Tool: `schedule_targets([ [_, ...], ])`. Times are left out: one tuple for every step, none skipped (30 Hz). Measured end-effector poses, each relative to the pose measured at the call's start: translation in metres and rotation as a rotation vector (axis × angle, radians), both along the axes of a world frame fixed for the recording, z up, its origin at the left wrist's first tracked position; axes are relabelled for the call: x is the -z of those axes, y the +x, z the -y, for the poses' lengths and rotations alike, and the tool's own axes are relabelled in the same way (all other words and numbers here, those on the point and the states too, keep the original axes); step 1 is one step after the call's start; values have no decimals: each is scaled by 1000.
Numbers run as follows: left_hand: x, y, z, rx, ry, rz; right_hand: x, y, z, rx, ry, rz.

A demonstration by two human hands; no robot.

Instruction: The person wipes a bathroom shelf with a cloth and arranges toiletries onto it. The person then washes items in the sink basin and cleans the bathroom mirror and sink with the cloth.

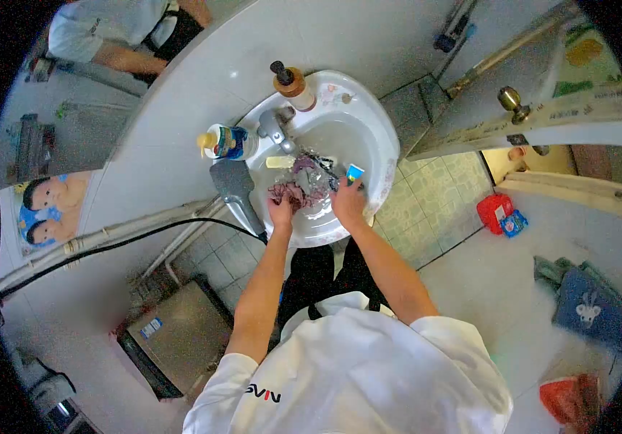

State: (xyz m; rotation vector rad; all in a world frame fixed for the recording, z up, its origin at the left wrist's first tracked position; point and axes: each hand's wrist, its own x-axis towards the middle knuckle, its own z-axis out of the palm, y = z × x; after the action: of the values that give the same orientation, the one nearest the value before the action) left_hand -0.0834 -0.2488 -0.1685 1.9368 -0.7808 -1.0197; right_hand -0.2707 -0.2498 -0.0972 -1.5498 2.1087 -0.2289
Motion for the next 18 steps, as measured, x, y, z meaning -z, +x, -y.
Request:
schedule_targets([
  [-5,-6,3,-111,31,-156,6,2,4,-12,0,1],
  [-12,-11,0,-119,31,-153,21,5,5,-85,78,-1],
  [-21,-15,-9,-55,-4,132,33,8,4,-158,160,-5],
  [-29,-21,-15,13,-44,415,46,9,8,-162,158,-8],
  [-42,-29,-21,12,-46,409,55,7,12,-139,123,35],
  [-58,-36,-27,67,-130,431,62,7,15,-120,90,80],
  [-70,-42,-30,124,-218,454,66,11,22,-119,88,77],
  [-74,-46,-33,178,-234,486,69,22,26,-136,259,75],
  [-68,-46,-39,200,-239,479,70,30,27,-140,427,78],
  [-63,-46,-41,207,-198,348,69,33,25,-111,420,77],
  [-59,-47,-40,220,-163,213,71,34,21,85,267,287],
  [-64,-48,-40,212,-193,226,73,30,15,292,93,484],
  [-60,-40,-41,288,-234,319,79,32,9,436,58,499],
  [-63,-41,-36,240,-197,14,78,30,8,609,-4,503],
  [-67,-36,-34,292,-154,124,23,24,5,669,168,576],
  [-62,-32,-34,316,-300,144,6,19,-1,618,179,592],
  [-60,-23,-30,351,-264,-23,-10,13,-7,567,189,608],
  [-71,-26,-26,341,-177,13,-28,6,-13,516,198,624],
])
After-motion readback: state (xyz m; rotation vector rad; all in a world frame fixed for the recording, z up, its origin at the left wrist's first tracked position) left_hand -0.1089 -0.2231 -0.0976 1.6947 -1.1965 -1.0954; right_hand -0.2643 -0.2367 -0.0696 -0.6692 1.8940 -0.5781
